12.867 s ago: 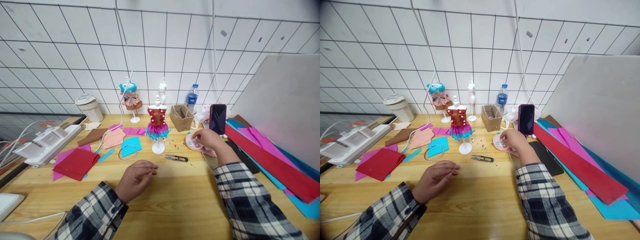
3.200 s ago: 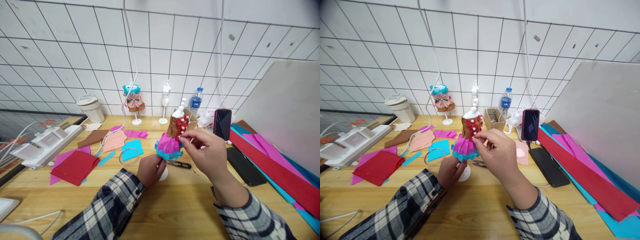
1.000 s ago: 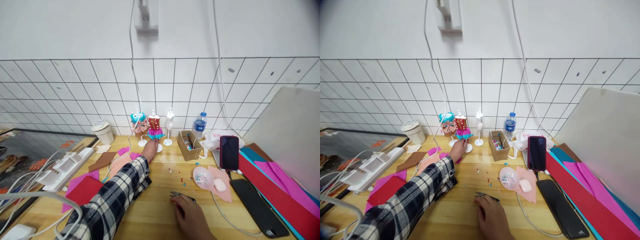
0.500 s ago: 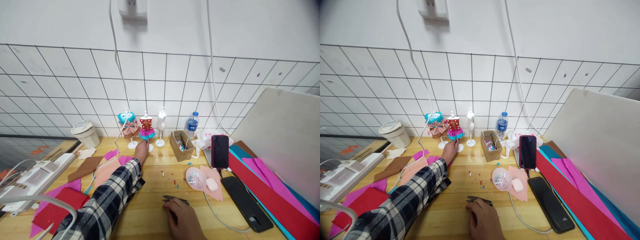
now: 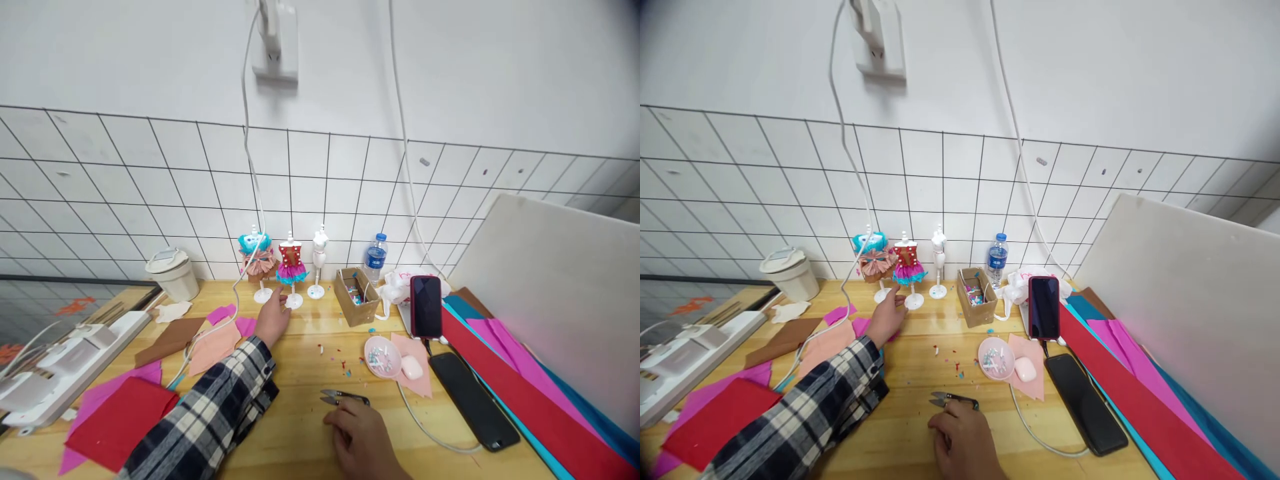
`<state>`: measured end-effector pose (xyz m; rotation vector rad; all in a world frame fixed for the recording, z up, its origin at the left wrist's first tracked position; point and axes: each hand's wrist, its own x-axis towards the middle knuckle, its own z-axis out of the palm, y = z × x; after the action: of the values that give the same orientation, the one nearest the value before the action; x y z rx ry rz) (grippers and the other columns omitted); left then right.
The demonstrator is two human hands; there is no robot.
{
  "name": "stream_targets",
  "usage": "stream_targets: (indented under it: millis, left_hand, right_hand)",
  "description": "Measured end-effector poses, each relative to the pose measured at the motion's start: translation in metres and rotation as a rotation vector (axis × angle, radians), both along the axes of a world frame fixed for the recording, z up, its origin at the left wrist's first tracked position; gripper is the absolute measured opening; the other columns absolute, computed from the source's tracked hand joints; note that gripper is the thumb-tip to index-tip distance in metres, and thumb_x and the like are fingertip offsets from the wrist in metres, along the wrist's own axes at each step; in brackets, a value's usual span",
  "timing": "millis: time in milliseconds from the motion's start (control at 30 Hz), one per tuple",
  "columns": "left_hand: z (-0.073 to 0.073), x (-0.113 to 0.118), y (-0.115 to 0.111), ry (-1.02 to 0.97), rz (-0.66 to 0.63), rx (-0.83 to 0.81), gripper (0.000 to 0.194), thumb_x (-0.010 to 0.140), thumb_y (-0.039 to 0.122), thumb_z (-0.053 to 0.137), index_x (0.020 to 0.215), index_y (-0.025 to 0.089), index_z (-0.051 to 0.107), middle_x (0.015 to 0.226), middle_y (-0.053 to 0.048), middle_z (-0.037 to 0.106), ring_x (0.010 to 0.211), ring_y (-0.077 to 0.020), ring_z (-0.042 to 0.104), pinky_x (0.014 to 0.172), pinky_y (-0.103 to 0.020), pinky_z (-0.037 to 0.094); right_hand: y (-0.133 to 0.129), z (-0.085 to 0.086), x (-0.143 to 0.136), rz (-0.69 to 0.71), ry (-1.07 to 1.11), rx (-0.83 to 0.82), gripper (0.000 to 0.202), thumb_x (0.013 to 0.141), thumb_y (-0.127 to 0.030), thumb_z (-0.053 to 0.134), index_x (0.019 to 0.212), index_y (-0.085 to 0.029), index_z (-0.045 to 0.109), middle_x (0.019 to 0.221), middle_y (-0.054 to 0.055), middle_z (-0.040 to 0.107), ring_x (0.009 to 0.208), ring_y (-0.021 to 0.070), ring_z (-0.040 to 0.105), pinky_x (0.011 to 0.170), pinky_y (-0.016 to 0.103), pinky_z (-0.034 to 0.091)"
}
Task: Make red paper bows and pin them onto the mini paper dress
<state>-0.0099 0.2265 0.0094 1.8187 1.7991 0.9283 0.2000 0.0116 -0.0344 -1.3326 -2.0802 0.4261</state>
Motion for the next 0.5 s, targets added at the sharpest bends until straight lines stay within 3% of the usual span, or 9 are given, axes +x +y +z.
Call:
stream_targets:
  millis: [133,200,267,367,500]
  left_hand:
    - [0.022,-0.001,-0.046,-0.029,-0.082,0.044,0.053,0.079,0.013,0.054,0.129,0.017,0.04,0.114,-0.009,0.064,0.106,-0.0166,0.062,0.091,-0.03,0.048]
    - [0.025,-0.006,-0.078,-0.025,-0.138,0.046,0.052,0.08,0.019,0.053,0.13,0.018,0.04,0.11,-0.007,0.066,0.101,-0.0161,0.063,0.091,-0.03,0.049]
    - [0.019,-0.013,-0.111,0.027,-0.23,0.05,0.049,0.081,0.025,0.052,0.13,0.021,0.043,0.111,-0.006,0.066,0.104,-0.0181,0.062,0.095,-0.035,0.047]
    - [-0.002,-0.027,-0.156,0.162,-0.32,0.037,0.037,0.083,0.029,0.051,0.119,0.025,0.054,0.12,-0.006,0.062,0.113,-0.0211,0.057,0.1,-0.038,0.044]
    - [-0.025,-0.031,-0.193,0.28,-0.455,-0.005,0.045,0.087,0.028,0.045,0.132,0.025,0.045,0.132,-0.007,0.054,0.121,-0.0217,0.05,0.105,-0.038,0.04]
  right_hand:
    - [-0.005,0.005,-0.002,-0.044,-0.042,0.122,0.032,0.069,-0.007,0.048,0.087,-0.026,0.066,0.079,0.002,0.065,0.075,0.0171,0.057,0.067,0.027,0.043]
    - [-0.006,0.01,-0.002,-0.088,-0.082,0.125,0.036,0.07,-0.006,0.048,0.094,-0.026,0.066,0.089,0.003,0.065,0.083,0.0183,0.056,0.073,0.03,0.044]
    - [-0.005,0.013,-0.001,-0.135,-0.144,0.103,0.04,0.074,-0.007,0.049,0.104,-0.028,0.064,0.1,0.003,0.065,0.091,0.0201,0.055,0.081,0.034,0.043]
    - [-0.004,0.014,0.004,-0.195,-0.259,0.067,0.039,0.081,-0.014,0.048,0.114,-0.03,0.06,0.109,0.004,0.064,0.097,0.0237,0.054,0.083,0.041,0.042]
    - [-0.005,0.017,0.004,-0.224,-0.268,0.077,0.038,0.085,-0.019,0.046,0.121,-0.027,0.057,0.123,0.006,0.058,0.106,0.0261,0.052,0.088,0.045,0.041]
